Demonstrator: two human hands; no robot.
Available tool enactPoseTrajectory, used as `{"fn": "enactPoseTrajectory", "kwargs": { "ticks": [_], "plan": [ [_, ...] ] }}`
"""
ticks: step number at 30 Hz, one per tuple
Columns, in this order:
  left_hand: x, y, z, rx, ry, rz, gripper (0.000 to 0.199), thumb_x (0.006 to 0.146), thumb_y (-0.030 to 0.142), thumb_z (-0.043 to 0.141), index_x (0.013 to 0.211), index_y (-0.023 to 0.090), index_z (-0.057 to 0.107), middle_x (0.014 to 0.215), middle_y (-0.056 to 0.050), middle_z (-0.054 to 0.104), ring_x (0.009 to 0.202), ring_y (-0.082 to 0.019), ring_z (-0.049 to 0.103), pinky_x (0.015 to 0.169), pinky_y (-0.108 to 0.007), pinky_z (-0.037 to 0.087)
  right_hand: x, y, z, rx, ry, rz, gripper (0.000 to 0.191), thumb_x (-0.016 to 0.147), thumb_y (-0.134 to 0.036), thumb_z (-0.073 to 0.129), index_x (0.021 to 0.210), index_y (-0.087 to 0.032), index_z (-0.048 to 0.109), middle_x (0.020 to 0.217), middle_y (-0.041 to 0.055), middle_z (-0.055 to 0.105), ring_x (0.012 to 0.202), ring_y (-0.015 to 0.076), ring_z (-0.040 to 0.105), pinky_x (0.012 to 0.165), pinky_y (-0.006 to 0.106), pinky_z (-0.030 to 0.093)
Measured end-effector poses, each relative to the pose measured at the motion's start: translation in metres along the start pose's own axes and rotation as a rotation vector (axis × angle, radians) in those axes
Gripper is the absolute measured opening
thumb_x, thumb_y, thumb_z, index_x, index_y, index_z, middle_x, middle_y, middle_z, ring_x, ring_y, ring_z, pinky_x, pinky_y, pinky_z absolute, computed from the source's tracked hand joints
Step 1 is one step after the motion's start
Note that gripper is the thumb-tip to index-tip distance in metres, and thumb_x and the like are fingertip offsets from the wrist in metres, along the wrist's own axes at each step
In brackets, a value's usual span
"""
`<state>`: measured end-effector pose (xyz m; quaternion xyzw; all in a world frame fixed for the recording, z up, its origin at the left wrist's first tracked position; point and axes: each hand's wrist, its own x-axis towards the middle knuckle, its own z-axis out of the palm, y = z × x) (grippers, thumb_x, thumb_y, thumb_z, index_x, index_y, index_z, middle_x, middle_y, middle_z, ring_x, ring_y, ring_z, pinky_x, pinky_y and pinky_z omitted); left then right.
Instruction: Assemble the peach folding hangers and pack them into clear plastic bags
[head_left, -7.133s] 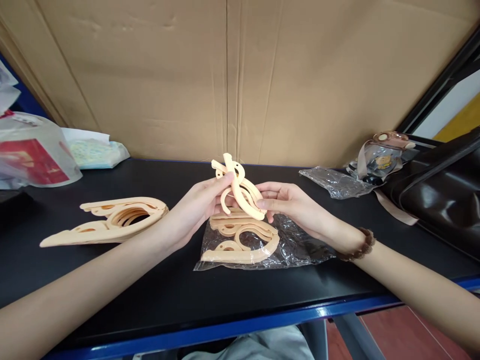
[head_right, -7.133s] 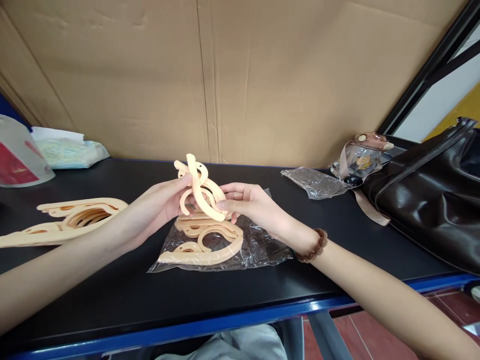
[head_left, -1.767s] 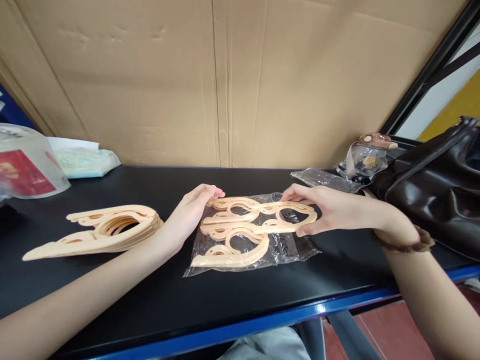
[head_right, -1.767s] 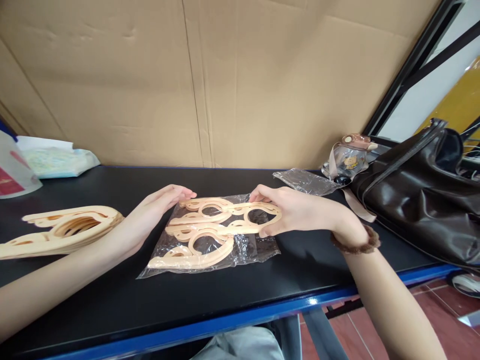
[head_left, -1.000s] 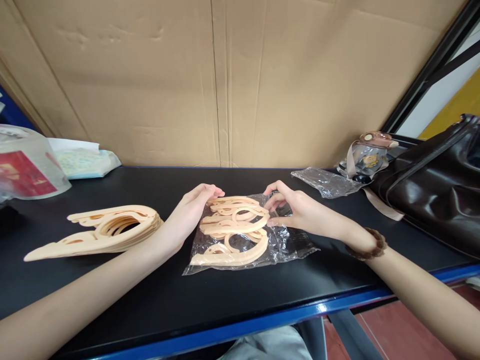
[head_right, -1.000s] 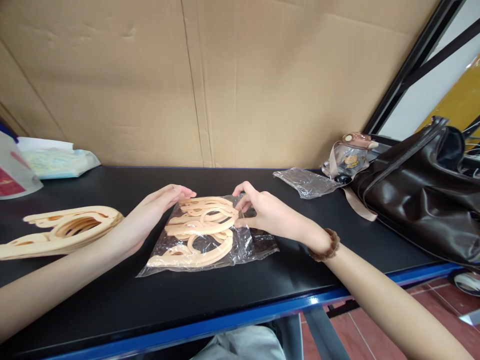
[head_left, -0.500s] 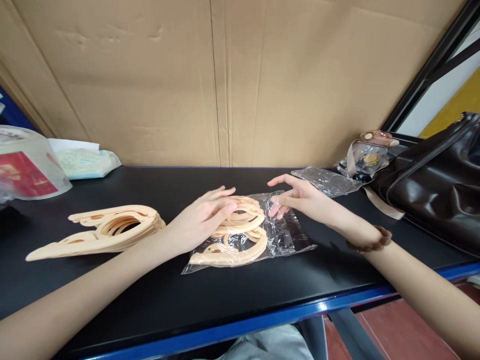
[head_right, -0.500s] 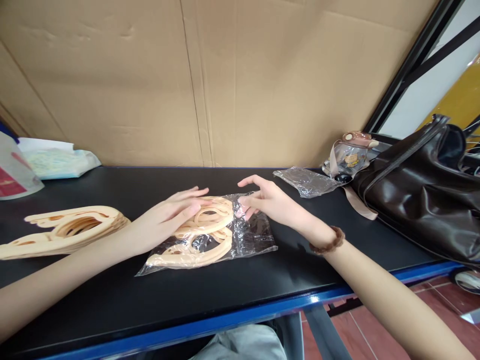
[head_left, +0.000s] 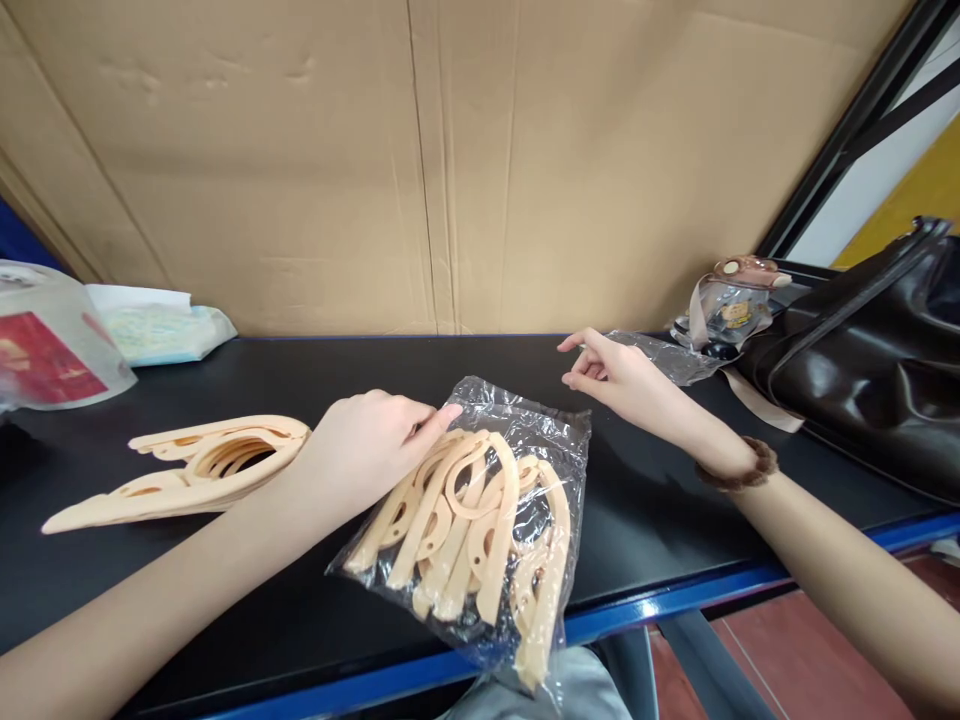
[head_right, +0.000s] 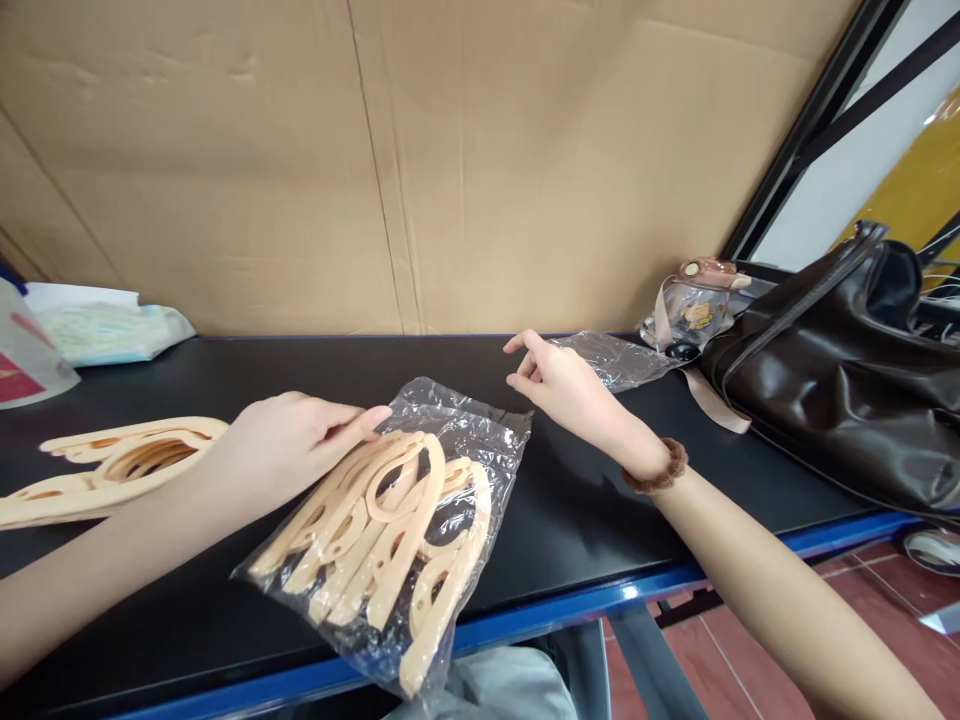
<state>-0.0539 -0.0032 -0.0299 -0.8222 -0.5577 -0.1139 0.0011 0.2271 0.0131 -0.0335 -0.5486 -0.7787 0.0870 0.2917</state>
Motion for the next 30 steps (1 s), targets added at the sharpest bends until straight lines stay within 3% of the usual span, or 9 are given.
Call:
{"fn": "enactPoseTrajectory", "kwargs": {
  "ticks": [3, 6, 9, 12, 15, 19, 22, 26, 30],
  "plan": [
    [0.002, -0.002, 0.004, -0.065, 0.03, -0.073, 0.057, 0.09, 0.06, 0.025, 0.059, 0.025, 0.057, 0.063, -0.003, 0.066, 0.065, -0.025, 0.061, 0.057, -0.033, 0.035, -0.002, -0.007, -0.005, -0.047, -0.063, 0.023, 0.032, 0.089, -0.049, 0.051, 0.104, -0.021, 0.056, 0.075, 0.0009, 0.065, 0.07, 0.0183, 0.06, 0.066, 0.031, 0.042],
    [0.006, -0.007, 0.014, -0.232, 0.056, -0.107, 0.033, 0.089, 0.053, 0.039, 0.089, 0.026, 0.058, 0.084, 0.001, 0.07, 0.073, -0.022, 0.062, 0.062, -0.032, 0.039, -0.007, -0.011, -0.009, -0.108, -0.221, 0.114, 0.048, 0.088, -0.064, 0.045, 0.107, -0.021, 0.055, 0.067, 0.0005, 0.064, 0.069, 0.02, 0.061, 0.067, 0.032, 0.04],
    [0.012, -0.013, 0.025, -0.361, 0.024, -0.108, 0.035, 0.087, 0.049, 0.046, 0.111, 0.024, 0.052, 0.102, -0.001, 0.069, 0.08, -0.02, 0.062, 0.071, -0.034, 0.044, -0.01, -0.011, -0.011, 0.005, -0.441, 0.148, 0.054, 0.085, -0.063, 0.051, 0.117, -0.02, 0.049, 0.07, 0.0005, 0.066, 0.069, 0.0193, 0.061, 0.066, 0.03, 0.041],
    [0.018, -0.018, 0.032, -0.444, -0.029, -0.109, 0.035, 0.085, 0.043, 0.049, 0.111, 0.021, 0.055, 0.099, -0.003, 0.07, 0.081, -0.02, 0.061, 0.076, -0.035, 0.045, -0.01, -0.008, -0.008, 0.165, -0.56, 0.092, 0.059, 0.08, -0.054, 0.063, 0.124, -0.021, 0.042, 0.074, -0.0013, 0.066, 0.068, 0.0172, 0.059, 0.063, 0.029, 0.043],
    [0.022, -0.02, 0.034, -0.493, -0.002, -0.088, 0.032, 0.083, 0.034, 0.05, 0.11, 0.019, 0.058, 0.093, -0.003, 0.069, 0.073, -0.018, 0.058, 0.074, -0.034, 0.046, -0.007, -0.003, -0.003, 0.248, -0.509, 0.035, 0.055, 0.079, -0.04, 0.067, 0.124, -0.02, 0.041, 0.071, -0.0032, 0.064, 0.067, 0.0163, 0.059, 0.065, 0.029, 0.044],
    [0.025, -0.021, 0.036, -0.564, 0.051, -0.093, 0.025, 0.082, 0.029, 0.049, 0.103, 0.018, 0.058, 0.086, -0.002, 0.066, 0.069, -0.017, 0.056, 0.073, -0.033, 0.045, -0.001, 0.0, 0.005, 0.163, -0.219, 0.016, 0.051, 0.076, -0.026, 0.068, 0.121, -0.018, 0.048, 0.076, -0.0014, 0.065, 0.07, 0.0163, 0.06, 0.07, 0.031, 0.045],
    [0.026, -0.023, 0.039, -0.613, 0.092, -0.111, 0.011, 0.078, 0.027, 0.052, 0.086, 0.02, 0.053, 0.083, -0.002, 0.063, 0.073, -0.018, 0.057, 0.074, -0.033, 0.046, 0.002, 0.001, 0.007, 0.092, -0.06, 0.018, 0.05, 0.078, -0.027, 0.067, 0.124, -0.017, 0.051, 0.079, 0.0006, 0.067, 0.071, 0.0173, 0.06, 0.071, 0.032, 0.046],
    [0.027, -0.025, 0.044, -0.705, 0.077, -0.085, 0.01, 0.075, 0.028, 0.054, 0.076, 0.022, 0.047, 0.091, -0.004, 0.066, 0.088, -0.022, 0.061, 0.077, -0.036, 0.047, 0.006, 0.008, 0.007, 0.096, -0.083, 0.058, 0.047, 0.08, -0.041, 0.065, 0.119, -0.014, 0.058, 0.084, 0.0049, 0.068, 0.077, 0.0196, 0.062, 0.072, 0.034, 0.047],
    [0.028, -0.023, 0.045, -0.89, 0.162, -0.038, 0.032, 0.073, 0.038, 0.064, 0.096, 0.022, 0.049, 0.105, -0.006, 0.068, 0.102, -0.023, 0.061, 0.091, -0.041, 0.044, 0.009, 0.012, 0.008, 0.198, -0.159, 0.047, 0.034, 0.075, -0.035, 0.069, 0.101, -0.014, 0.064, 0.08, 0.0042, 0.067, 0.074, 0.0177, 0.062, 0.071, 0.032, 0.048]
  ]
}}
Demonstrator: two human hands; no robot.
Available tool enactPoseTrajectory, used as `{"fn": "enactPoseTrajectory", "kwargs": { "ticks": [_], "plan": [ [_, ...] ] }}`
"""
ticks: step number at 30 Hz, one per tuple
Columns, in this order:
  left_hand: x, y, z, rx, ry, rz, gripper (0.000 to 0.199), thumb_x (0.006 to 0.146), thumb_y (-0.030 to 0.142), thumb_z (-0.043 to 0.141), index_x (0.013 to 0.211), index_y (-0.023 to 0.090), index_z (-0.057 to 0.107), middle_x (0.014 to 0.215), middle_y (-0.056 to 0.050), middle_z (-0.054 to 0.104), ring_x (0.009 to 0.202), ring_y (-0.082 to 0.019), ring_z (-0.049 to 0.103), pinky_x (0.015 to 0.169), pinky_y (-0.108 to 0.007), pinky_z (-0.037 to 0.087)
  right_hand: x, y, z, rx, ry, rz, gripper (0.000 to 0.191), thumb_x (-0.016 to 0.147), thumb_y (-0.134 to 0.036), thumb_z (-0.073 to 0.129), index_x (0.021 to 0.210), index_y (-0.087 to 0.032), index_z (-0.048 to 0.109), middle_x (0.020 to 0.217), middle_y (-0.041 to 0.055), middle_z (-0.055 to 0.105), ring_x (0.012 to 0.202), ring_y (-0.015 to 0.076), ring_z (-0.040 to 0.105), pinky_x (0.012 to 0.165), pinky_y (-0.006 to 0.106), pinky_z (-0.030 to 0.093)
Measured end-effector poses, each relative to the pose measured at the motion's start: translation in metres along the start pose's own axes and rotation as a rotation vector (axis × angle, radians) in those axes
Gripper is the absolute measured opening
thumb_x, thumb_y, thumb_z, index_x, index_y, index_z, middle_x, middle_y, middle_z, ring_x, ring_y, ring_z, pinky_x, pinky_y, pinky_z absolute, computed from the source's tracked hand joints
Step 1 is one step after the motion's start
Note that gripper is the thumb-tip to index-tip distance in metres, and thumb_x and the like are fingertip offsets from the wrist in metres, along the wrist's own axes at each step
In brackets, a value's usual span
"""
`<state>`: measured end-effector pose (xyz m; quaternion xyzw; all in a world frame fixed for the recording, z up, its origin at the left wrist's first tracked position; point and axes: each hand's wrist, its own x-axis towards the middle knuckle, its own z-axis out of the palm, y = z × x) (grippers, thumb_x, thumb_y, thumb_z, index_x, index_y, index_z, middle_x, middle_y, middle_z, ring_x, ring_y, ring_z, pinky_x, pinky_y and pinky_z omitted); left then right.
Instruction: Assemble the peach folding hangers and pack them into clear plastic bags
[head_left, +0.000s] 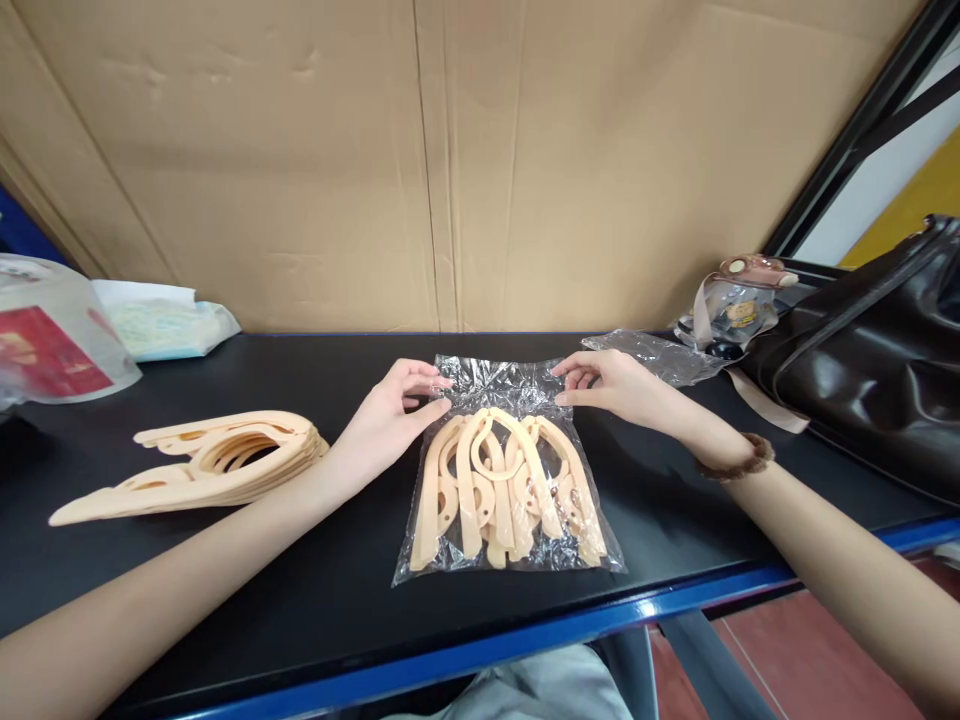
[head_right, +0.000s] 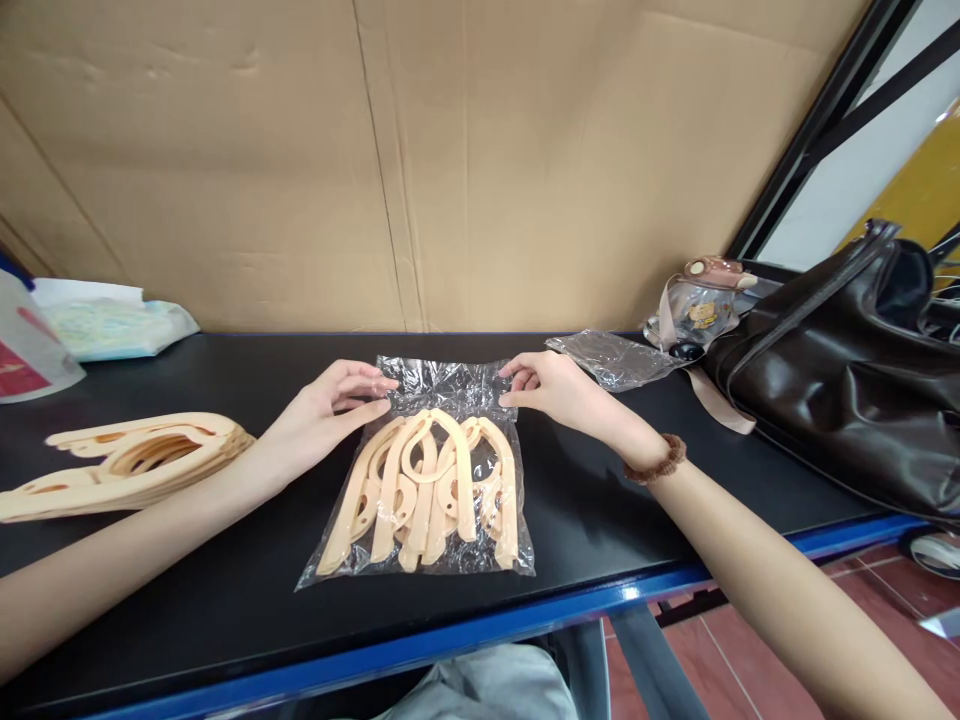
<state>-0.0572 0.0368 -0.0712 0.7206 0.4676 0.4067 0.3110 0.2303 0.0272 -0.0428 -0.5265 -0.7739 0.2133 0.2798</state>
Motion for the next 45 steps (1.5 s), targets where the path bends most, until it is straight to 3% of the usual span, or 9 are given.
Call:
{"fn": "enactPoseTrajectory", "kwargs": {
  "ticks": [4, 7, 11, 15, 20, 27, 35, 40, 45],
  "plan": [
    [-0.003, 0.012, -0.004, 0.068, 0.08, 0.131, 0.036, 0.081, 0.04, 0.06, 0.111, 0.021, 0.054, 0.089, -0.001, 0.068, 0.092, -0.02, 0.063, 0.093, -0.039, 0.043, 0.0, -0.002, -0.002, -0.008, -0.003, -0.067, 0.015, 0.076, -0.03, 0.067, 0.082, -0.017, 0.063, 0.076, 0.0027, 0.067, 0.069, 0.0157, 0.061, 0.066, 0.03, 0.047],
    [-0.006, 0.021, -0.011, 0.308, 0.08, 0.252, 0.019, 0.087, 0.035, 0.053, 0.097, 0.022, 0.063, 0.087, -0.001, 0.067, 0.087, -0.02, 0.061, 0.085, -0.037, 0.043, -0.002, -0.004, -0.008, -0.078, -0.02, -0.091, 0.012, 0.078, -0.028, 0.066, 0.072, -0.018, 0.062, 0.075, 0.0016, 0.068, 0.069, 0.0155, 0.061, 0.068, 0.03, 0.046],
    [-0.006, 0.026, -0.022, 0.637, 0.049, 0.356, 0.021, 0.09, 0.032, 0.049, 0.08, 0.022, 0.065, 0.085, -0.001, 0.069, 0.084, -0.022, 0.058, 0.082, -0.039, 0.04, -0.005, -0.004, -0.018, -0.15, -0.097, -0.212, 0.011, 0.081, -0.026, 0.065, 0.073, -0.019, 0.063, 0.076, 0.0008, 0.067, 0.074, 0.0156, 0.061, 0.07, 0.029, 0.045],
    [-0.001, 0.026, -0.034, 0.738, -0.08, 0.458, 0.024, 0.092, 0.035, 0.049, 0.082, 0.023, 0.067, 0.086, 0.0, 0.071, 0.087, -0.022, 0.058, 0.08, -0.036, 0.039, -0.008, -0.006, -0.027, -0.172, -0.222, -0.353, 0.012, 0.087, -0.026, 0.059, 0.087, -0.02, 0.07, 0.082, 0.0013, 0.063, 0.074, 0.0136, 0.058, 0.068, 0.027, 0.044],
    [0.0, 0.029, -0.044, 0.757, -0.244, 0.609, 0.028, 0.093, 0.037, 0.048, 0.081, 0.025, 0.07, 0.091, 0.0, 0.07, 0.09, -0.019, 0.058, 0.082, -0.033, 0.04, -0.01, -0.006, -0.03, -0.145, -0.29, -0.397, 0.02, 0.089, -0.032, 0.059, 0.091, -0.024, 0.077, 0.076, 0.0006, 0.058, 0.069, 0.0124, 0.055, 0.065, 0.026, 0.042],
    [-0.008, 0.037, -0.038, 0.871, -0.399, 0.634, 0.029, 0.092, 0.025, 0.049, 0.077, 0.028, 0.072, 0.083, 0.002, 0.068, 0.081, -0.017, 0.057, 0.067, -0.029, 0.04, -0.013, -0.011, -0.026, -0.201, -0.384, -0.296, 0.021, 0.087, -0.026, 0.058, 0.083, -0.024, 0.078, 0.074, -0.0001, 0.057, 0.062, 0.0106, 0.052, 0.059, 0.025, 0.039],
    [-0.021, 0.045, -0.024, 1.065, -0.393, 0.658, 0.031, 0.084, 0.002, 0.041, 0.077, 0.019, 0.066, 0.085, -0.003, 0.066, 0.081, -0.019, 0.058, 0.073, -0.032, 0.043, -0.022, -0.026, -0.025, -0.294, -0.383, -0.321, 0.032, 0.077, -0.003, 0.049, 0.082, -0.021, 0.076, 0.082, 0.0007, 0.06, 0.063, 0.0095, 0.053, 0.059, 0.024, 0.039],
    [-0.03, 0.051, -0.01, 1.247, -0.377, 0.705, 0.037, 0.085, 0.003, 0.044, 0.112, 0.017, 0.065, 0.084, -0.005, 0.067, 0.078, -0.023, 0.059, 0.07, -0.035, 0.042, -0.022, -0.034, -0.012, -0.382, -0.291, -0.387, 0.018, 0.086, -0.02, 0.054, 0.072, -0.017, 0.065, 0.075, 0.0011, 0.058, 0.061, 0.0107, 0.05, 0.059, 0.025, 0.034],
    [-0.039, 0.052, -0.003, 1.408, -0.325, 0.796, 0.053, 0.084, 0.003, 0.045, 0.133, 0.019, 0.055, 0.073, -0.006, 0.064, 0.071, -0.025, 0.057, 0.065, -0.037, 0.039, -0.02, -0.036, -0.002, -0.314, -0.337, -0.354, 0.035, 0.087, -0.046, 0.061, 0.068, -0.017, 0.058, 0.064, -0.0021, 0.055, 0.057, 0.0096, 0.048, 0.055, 0.023, 0.031]
  ]
}}
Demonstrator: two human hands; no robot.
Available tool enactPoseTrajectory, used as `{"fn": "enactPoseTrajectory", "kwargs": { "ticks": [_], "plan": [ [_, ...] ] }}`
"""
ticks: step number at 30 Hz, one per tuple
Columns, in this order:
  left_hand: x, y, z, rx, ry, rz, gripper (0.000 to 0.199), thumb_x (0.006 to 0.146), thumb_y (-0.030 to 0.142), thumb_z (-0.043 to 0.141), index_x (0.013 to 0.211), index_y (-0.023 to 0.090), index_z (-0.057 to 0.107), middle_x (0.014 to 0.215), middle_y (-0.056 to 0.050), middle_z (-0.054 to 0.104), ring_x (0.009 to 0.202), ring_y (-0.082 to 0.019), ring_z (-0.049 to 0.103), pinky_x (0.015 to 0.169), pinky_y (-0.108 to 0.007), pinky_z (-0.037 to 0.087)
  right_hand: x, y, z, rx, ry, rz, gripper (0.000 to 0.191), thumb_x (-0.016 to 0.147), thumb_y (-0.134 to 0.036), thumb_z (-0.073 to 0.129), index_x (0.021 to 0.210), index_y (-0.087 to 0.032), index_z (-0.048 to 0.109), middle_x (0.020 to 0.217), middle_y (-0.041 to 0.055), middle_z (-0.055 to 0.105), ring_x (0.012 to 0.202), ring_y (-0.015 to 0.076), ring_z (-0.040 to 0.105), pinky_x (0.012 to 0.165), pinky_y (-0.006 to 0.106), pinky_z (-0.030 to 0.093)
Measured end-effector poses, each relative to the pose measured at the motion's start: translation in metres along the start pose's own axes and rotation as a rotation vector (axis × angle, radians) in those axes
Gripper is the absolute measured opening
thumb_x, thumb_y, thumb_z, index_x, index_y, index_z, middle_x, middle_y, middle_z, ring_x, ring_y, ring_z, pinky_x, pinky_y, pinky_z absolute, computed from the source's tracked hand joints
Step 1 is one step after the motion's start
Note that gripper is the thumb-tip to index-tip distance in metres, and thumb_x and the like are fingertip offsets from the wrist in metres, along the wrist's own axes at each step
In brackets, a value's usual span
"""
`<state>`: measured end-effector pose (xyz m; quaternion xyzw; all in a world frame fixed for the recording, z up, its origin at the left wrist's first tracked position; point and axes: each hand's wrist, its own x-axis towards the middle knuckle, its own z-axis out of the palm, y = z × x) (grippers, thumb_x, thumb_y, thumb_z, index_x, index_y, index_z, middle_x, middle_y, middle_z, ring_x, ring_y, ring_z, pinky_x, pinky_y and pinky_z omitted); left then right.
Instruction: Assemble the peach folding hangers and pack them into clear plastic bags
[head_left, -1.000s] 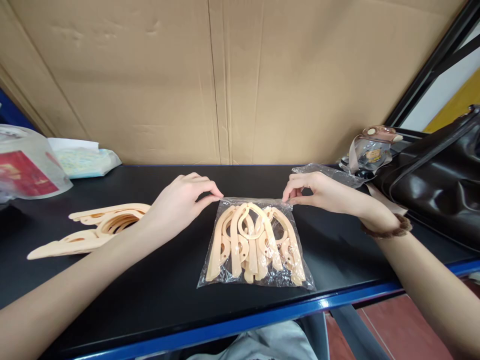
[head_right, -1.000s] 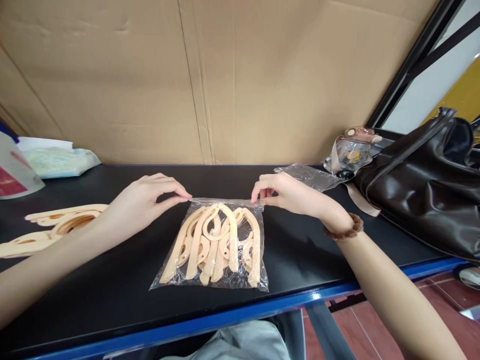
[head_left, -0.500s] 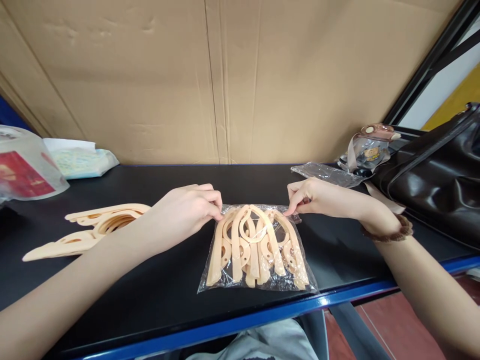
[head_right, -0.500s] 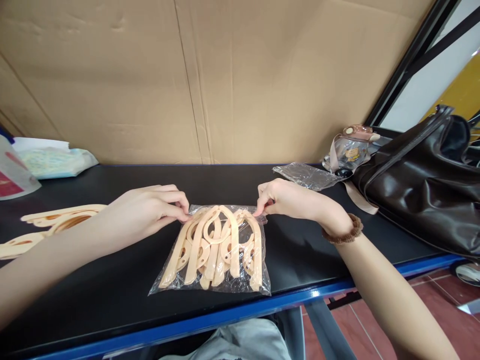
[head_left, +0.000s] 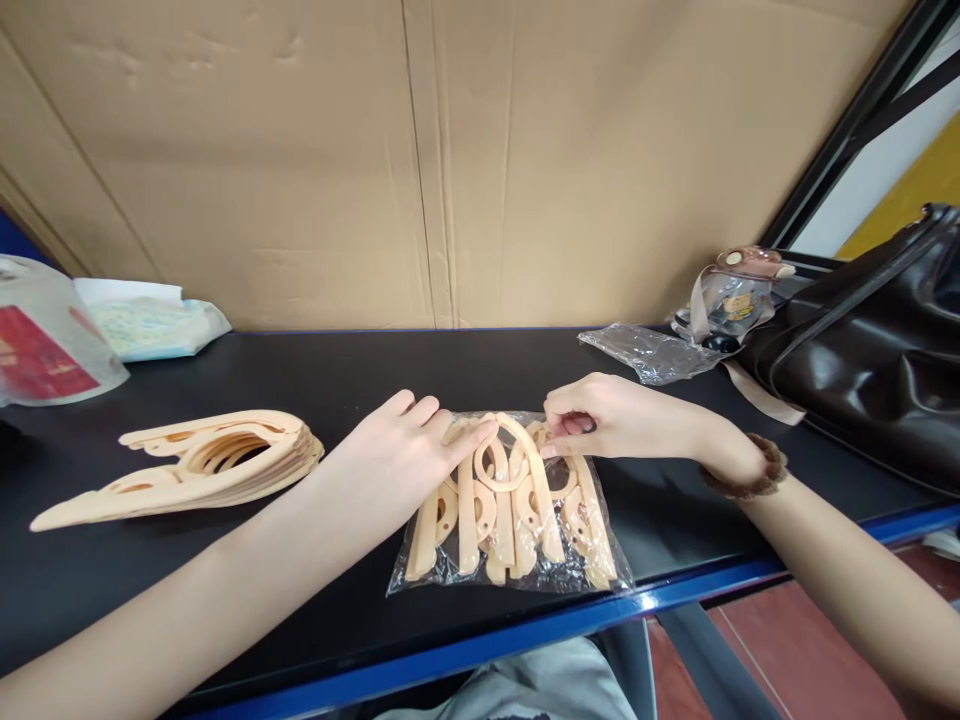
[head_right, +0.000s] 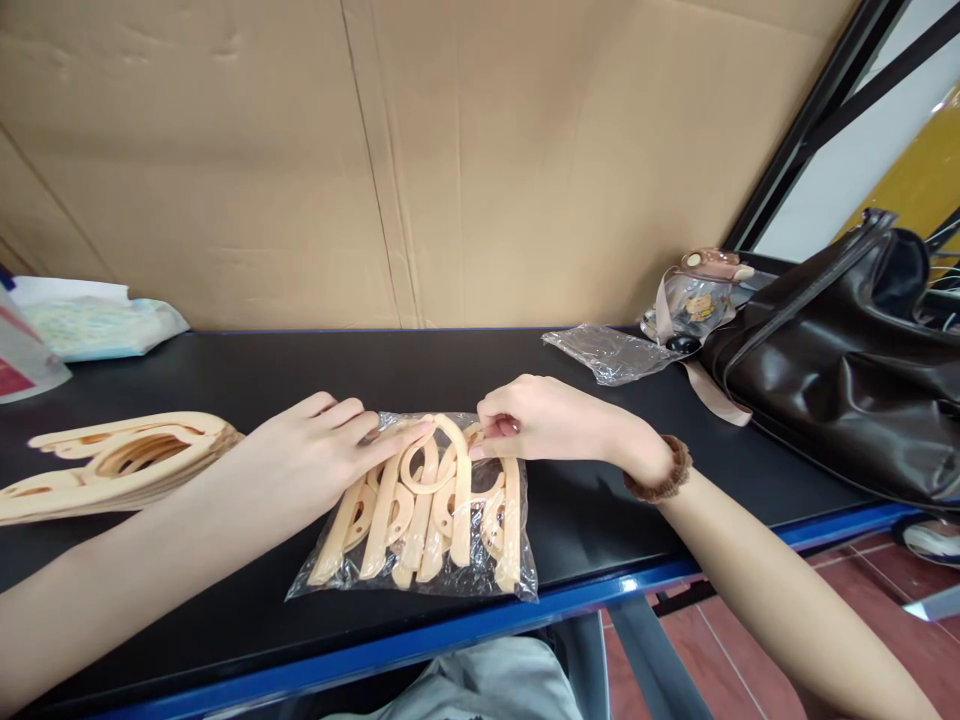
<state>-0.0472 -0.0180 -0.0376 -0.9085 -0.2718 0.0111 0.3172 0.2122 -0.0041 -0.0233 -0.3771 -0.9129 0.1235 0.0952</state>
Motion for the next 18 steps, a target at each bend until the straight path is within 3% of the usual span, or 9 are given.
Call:
{"fn": "enactPoseTrajectory", "kwargs": {
  "ticks": [3, 5, 7, 9, 13, 18],
  "plan": [
    [-0.0009, 0.0017, 0.0015, 0.018, 0.027, -0.002, 0.048, 0.086, 0.004, 0.043, 0.13, 0.019, 0.057, 0.082, -0.009, 0.066, 0.077, -0.027, 0.058, 0.067, -0.038, 0.039, 0.0007, 0.0, 0.0008, 0.093, -0.022, 0.025, 0.026, 0.083, -0.039, 0.068, 0.072, -0.017, 0.06, 0.063, -0.004, 0.054, 0.056, 0.0086, 0.047, 0.054, 0.021, 0.032],
    [-0.0007, 0.0023, 0.0032, -0.015, 0.064, 0.019, 0.044, 0.088, 0.005, 0.041, 0.127, 0.016, 0.058, 0.101, -0.012, 0.066, 0.09, -0.028, 0.058, 0.072, -0.039, 0.04, 0.0008, -0.0008, 0.001, 0.159, -0.006, 0.022, 0.013, 0.08, -0.029, 0.071, 0.082, -0.018, 0.063, 0.063, -0.0056, 0.052, 0.056, 0.008, 0.046, 0.053, 0.02, 0.032],
    [-0.0004, 0.0033, 0.0049, -0.082, 0.09, 0.043, 0.042, 0.089, 0.006, 0.041, 0.127, 0.013, 0.057, 0.114, -0.014, 0.062, 0.098, -0.028, 0.058, 0.078, -0.039, 0.041, 0.0008, -0.0019, 0.0015, 0.19, -0.004, -0.036, 0.014, 0.082, -0.019, 0.067, 0.096, -0.021, 0.066, 0.068, -0.0054, 0.053, 0.059, 0.0078, 0.046, 0.055, 0.019, 0.034],
    [-0.0007, 0.0041, 0.0055, -0.149, 0.075, 0.044, 0.047, 0.088, 0.005, 0.045, 0.133, 0.015, 0.052, 0.113, -0.011, 0.063, 0.094, -0.025, 0.06, 0.08, -0.037, 0.042, 0.0009, -0.0024, 0.002, 0.173, -0.024, -0.114, 0.024, 0.086, -0.014, 0.061, 0.107, -0.024, 0.068, 0.074, -0.0034, 0.054, 0.062, 0.008, 0.047, 0.057, 0.02, 0.035],
    [-0.0036, 0.0026, 0.0039, -0.222, 0.044, 0.04, 0.066, 0.081, 0.002, 0.054, 0.14, 0.029, 0.045, 0.107, -0.004, 0.066, 0.082, -0.021, 0.062, 0.076, -0.034, 0.044, 0.0013, -0.0012, 0.0035, 0.118, -0.04, -0.176, 0.027, 0.089, -0.014, 0.057, 0.107, -0.026, 0.073, 0.075, -0.0025, 0.05, 0.061, 0.0078, 0.044, 0.058, 0.021, 0.034],
    [-0.005, -0.0002, -0.0001, -0.344, 0.029, 0.03, 0.052, 0.081, 0.001, 0.051, 0.125, 0.027, 0.06, 0.118, -0.004, 0.066, 0.088, -0.023, 0.066, 0.075, -0.034, 0.048, 0.0011, -0.0019, 0.0037, 0.193, -0.038, -0.167, 0.028, 0.086, -0.01, 0.058, 0.105, -0.025, 0.073, 0.076, -0.0027, 0.052, 0.061, 0.0077, 0.047, 0.057, 0.02, 0.035]
  ]
}}
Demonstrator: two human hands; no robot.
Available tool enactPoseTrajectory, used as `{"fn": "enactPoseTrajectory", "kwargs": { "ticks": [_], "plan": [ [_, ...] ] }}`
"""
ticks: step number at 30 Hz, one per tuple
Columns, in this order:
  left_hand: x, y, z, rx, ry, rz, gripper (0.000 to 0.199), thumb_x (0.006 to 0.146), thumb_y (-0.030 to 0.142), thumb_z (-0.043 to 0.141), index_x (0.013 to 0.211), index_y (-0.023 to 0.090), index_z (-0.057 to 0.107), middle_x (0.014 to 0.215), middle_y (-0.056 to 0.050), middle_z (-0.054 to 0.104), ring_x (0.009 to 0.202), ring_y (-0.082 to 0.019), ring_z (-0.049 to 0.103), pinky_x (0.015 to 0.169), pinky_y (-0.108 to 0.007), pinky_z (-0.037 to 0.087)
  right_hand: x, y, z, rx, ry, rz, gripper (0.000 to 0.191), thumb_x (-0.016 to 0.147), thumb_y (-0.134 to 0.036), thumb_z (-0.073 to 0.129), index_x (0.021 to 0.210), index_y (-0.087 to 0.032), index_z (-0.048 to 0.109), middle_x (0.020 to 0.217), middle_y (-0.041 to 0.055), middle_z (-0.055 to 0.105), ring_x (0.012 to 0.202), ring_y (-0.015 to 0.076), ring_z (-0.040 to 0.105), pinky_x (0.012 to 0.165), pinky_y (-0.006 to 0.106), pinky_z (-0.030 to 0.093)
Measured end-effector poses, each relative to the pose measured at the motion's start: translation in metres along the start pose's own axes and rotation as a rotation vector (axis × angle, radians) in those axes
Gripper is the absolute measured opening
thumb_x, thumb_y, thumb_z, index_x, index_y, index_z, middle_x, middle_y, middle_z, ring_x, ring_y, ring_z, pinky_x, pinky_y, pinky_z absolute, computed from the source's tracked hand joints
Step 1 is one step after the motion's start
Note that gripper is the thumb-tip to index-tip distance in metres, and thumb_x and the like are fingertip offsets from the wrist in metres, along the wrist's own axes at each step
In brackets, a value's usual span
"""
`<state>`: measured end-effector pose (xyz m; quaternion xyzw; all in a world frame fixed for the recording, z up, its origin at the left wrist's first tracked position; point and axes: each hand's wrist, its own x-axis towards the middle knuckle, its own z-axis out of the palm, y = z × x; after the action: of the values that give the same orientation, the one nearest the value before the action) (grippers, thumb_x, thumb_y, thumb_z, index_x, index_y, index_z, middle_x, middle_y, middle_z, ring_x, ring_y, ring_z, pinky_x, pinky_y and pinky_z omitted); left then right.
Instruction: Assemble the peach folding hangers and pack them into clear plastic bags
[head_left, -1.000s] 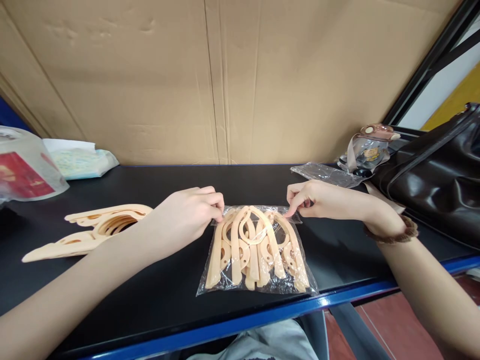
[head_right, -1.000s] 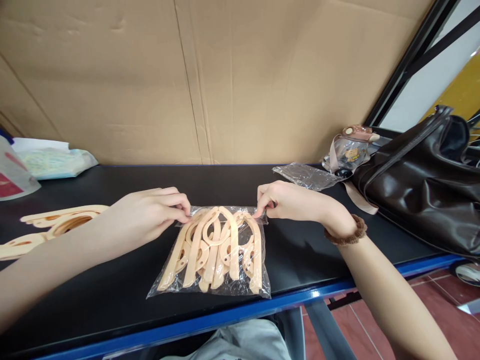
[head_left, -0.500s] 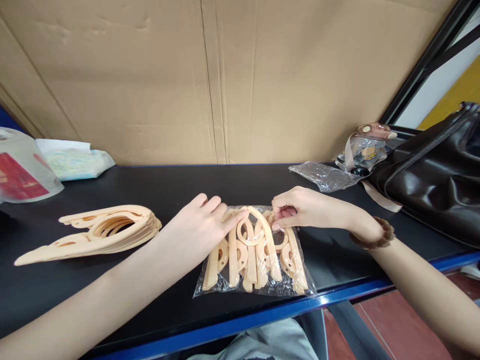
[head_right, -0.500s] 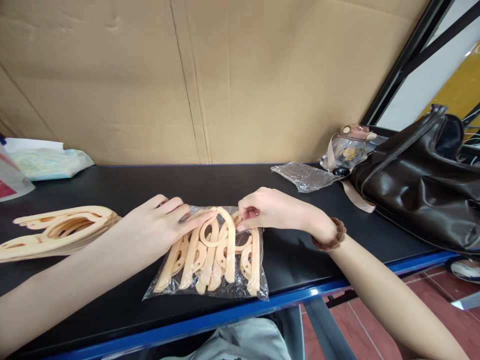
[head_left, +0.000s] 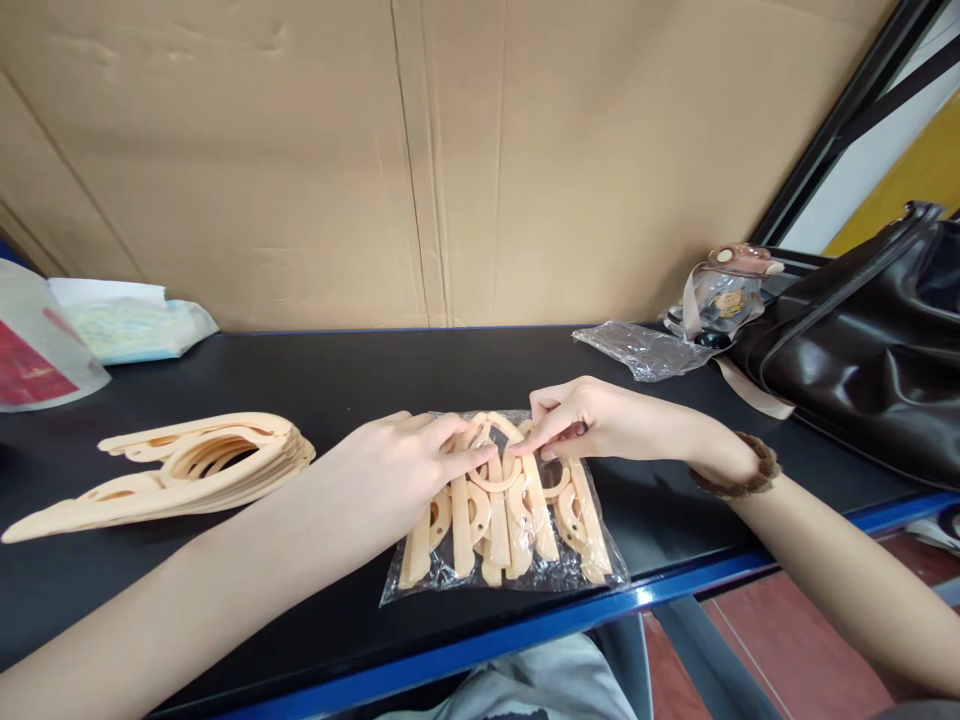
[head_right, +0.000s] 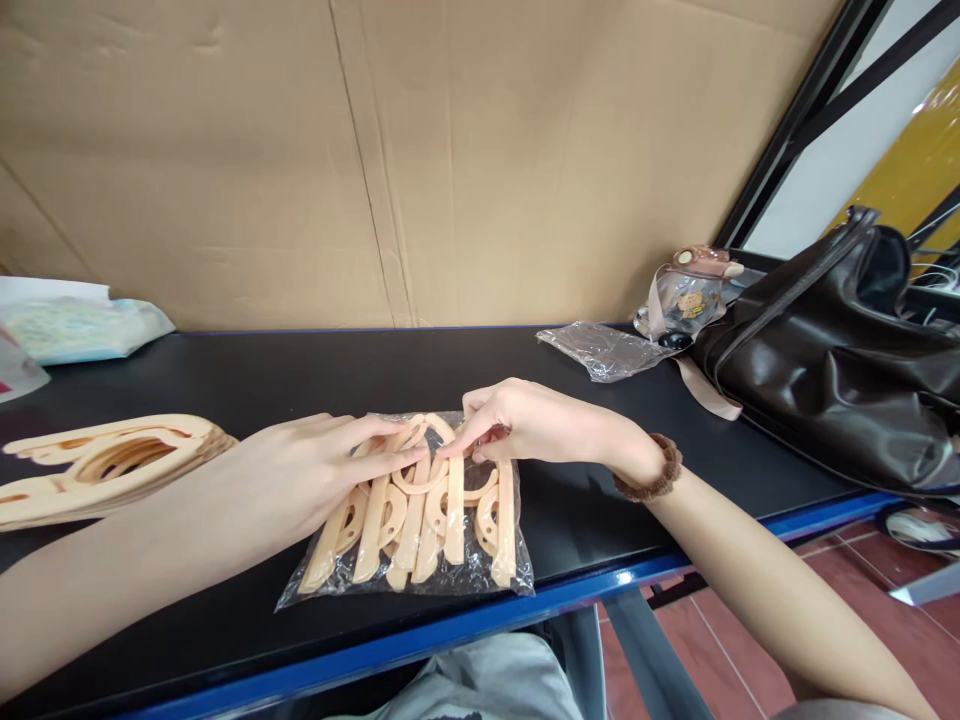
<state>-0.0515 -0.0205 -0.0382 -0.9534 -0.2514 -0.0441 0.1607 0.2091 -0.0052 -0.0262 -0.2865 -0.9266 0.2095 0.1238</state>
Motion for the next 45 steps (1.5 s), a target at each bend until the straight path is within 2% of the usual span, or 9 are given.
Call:
{"fn": "enactPoseTrajectory", "kwargs": {
  "ticks": [5, 10, 13, 21, 27, 33, 38, 42, 45],
  "plan": [
    [0.004, 0.009, -0.006, -0.006, -0.019, -0.099, 0.049, 0.081, -0.002, 0.043, 0.116, 0.024, 0.066, 0.114, -0.004, 0.068, 0.085, -0.022, 0.069, 0.06, -0.03, 0.048, -0.003, -0.003, -0.004, 0.031, -0.001, 0.156, 0.003, 0.082, -0.018, 0.064, 0.084, -0.019, 0.065, 0.069, -0.004, 0.058, 0.061, 0.009, 0.054, 0.057, 0.02, 0.04],
    [0.004, 0.019, -0.003, 0.134, 0.022, -0.106, 0.042, 0.077, -0.001, 0.045, 0.106, 0.018, 0.068, 0.099, -0.007, 0.07, 0.069, -0.021, 0.068, 0.049, -0.031, 0.045, -0.006, -0.003, -0.008, 0.059, -0.049, 0.248, 0.011, 0.084, -0.025, 0.062, 0.076, -0.018, 0.06, 0.063, -0.0036, 0.061, 0.058, 0.0099, 0.057, 0.056, 0.021, 0.041],
    [0.002, 0.023, 0.0, 0.194, 0.041, -0.128, 0.044, 0.072, -0.001, 0.048, 0.109, 0.013, 0.068, 0.096, -0.009, 0.071, 0.062, -0.02, 0.067, 0.045, -0.031, 0.043, -0.007, -0.004, -0.009, 0.114, -0.065, 0.273, 0.014, 0.085, -0.028, 0.061, 0.075, -0.019, 0.056, 0.061, -0.0037, 0.062, 0.057, 0.0105, 0.059, 0.055, 0.021, 0.042],
    [0.003, 0.03, -0.002, 0.23, -0.123, -0.196, 0.069, 0.057, 0.002, 0.056, 0.125, 0.007, 0.059, 0.102, -0.015, 0.072, 0.054, -0.022, 0.064, 0.038, -0.031, 0.032, -0.011, -0.002, -0.008, 0.289, -0.2, 0.385, 0.02, 0.092, -0.034, 0.05, 0.079, -0.021, 0.044, 0.062, -0.0033, 0.061, 0.05, 0.0115, 0.062, 0.042, 0.019, 0.04],
    [0.003, 0.025, -0.002, 0.171, -0.072, -0.214, 0.051, 0.074, 0.01, 0.05, 0.123, 0.014, 0.061, 0.115, -0.012, 0.069, 0.051, -0.021, 0.065, 0.039, -0.032, 0.035, -0.01, 0.0, -0.005, 0.369, -0.195, 0.406, 0.02, 0.092, -0.037, 0.049, 0.082, -0.022, 0.04, 0.06, -0.0036, 0.061, 0.045, 0.0119, 0.06, 0.04, 0.019, 0.041],
    [0.004, 0.022, -0.004, 0.115, -0.084, -0.29, 0.046, 0.082, 0.012, 0.043, 0.125, 0.02, 0.059, 0.118, -0.005, 0.068, 0.054, -0.019, 0.065, 0.045, -0.032, 0.041, -0.011, 0.001, -0.003, 0.392, -0.193, 0.355, 0.018, 0.094, -0.035, 0.048, 0.085, -0.022, 0.04, 0.058, -0.0053, 0.059, 0.047, 0.0119, 0.06, 0.045, 0.02, 0.044],
    [0.007, 0.019, -0.012, 0.094, -0.127, -0.507, 0.033, 0.091, 0.022, 0.036, 0.109, 0.024, 0.064, 0.096, 0.0, 0.071, 0.055, -0.023, 0.065, 0.044, -0.031, 0.035, -0.008, -0.01, -0.006, 0.168, -0.111, 0.297, 0.01, 0.09, -0.021, 0.05, 0.082, -0.021, 0.045, 0.055, -0.0095, 0.048, 0.04, 0.0046, 0.046, 0.042, 0.016, 0.035],
    [0.007, 0.016, -0.015, 0.133, -0.127, -0.575, 0.03, 0.091, 0.022, 0.033, 0.092, 0.023, 0.063, 0.086, -0.001, 0.07, 0.058, -0.026, 0.067, 0.044, -0.031, 0.026, -0.01, -0.014, -0.01, 0.134, -0.041, 0.294, 0.01, 0.089, -0.029, 0.057, 0.087, -0.02, 0.053, 0.053, -0.0093, 0.048, 0.042, 0.0048, 0.044, 0.042, 0.016, 0.032],
    [0.008, 0.017, -0.017, 0.145, -0.16, -0.608, 0.029, 0.09, 0.022, 0.033, 0.088, 0.024, 0.062, 0.078, -0.001, 0.071, 0.061, -0.029, 0.068, 0.045, -0.03, 0.021, -0.011, -0.01, -0.012, 0.126, 0.06, 0.306, 0.015, 0.091, -0.035, 0.054, 0.096, -0.02, 0.054, 0.053, -0.0089, 0.052, 0.041, 0.0063, 0.045, 0.041, 0.018, 0.031]
  ]
}}
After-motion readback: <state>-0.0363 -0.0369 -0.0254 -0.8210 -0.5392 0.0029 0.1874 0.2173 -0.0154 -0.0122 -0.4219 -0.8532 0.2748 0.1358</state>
